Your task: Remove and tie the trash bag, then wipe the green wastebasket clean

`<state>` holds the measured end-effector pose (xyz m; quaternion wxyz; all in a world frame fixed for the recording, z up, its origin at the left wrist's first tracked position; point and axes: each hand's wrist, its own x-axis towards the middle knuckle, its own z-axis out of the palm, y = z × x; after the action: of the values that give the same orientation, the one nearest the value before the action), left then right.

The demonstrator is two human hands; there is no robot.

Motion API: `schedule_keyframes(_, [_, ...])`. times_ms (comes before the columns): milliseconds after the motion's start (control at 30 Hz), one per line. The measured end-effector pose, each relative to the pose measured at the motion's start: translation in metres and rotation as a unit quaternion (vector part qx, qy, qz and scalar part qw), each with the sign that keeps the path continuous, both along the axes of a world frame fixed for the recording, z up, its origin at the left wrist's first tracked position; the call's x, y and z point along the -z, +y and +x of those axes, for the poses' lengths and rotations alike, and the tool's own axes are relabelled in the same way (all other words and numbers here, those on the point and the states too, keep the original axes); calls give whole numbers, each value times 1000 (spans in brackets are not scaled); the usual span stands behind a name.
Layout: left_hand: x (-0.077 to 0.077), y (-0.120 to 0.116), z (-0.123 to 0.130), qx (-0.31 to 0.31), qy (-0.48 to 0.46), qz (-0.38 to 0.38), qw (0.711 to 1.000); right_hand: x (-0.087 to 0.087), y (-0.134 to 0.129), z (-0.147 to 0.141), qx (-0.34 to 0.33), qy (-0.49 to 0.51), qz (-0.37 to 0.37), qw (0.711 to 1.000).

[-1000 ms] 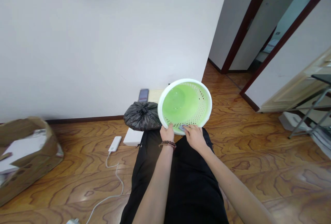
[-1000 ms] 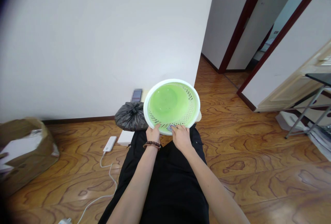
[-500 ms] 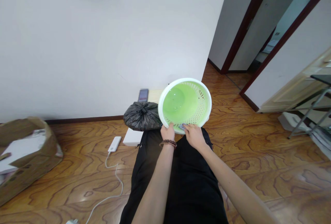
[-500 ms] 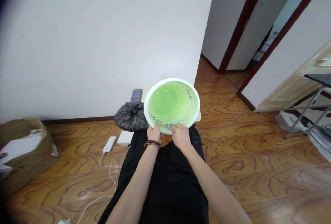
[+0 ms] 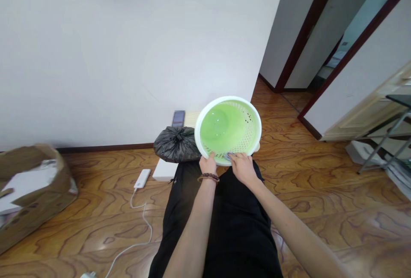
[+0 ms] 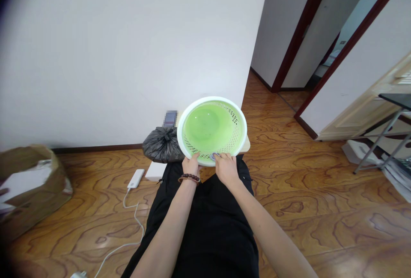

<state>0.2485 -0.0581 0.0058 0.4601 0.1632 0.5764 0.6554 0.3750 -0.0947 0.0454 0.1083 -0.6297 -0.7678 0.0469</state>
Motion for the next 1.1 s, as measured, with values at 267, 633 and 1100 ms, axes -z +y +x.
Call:
schedule_keyframes(267, [-2, 0, 3, 10, -13, -18, 1000, -4, 5, 14, 30, -35, 25, 999])
schedule_keyframes(633, [-9, -4, 1, 6, -76, -20, 997, -13, 6, 23, 47, -84, 31, 995])
schedule_keyframes(1100, [-20, -2, -9, 83, -14, -7, 996, 0, -2, 4, -78, -80, 48, 993])
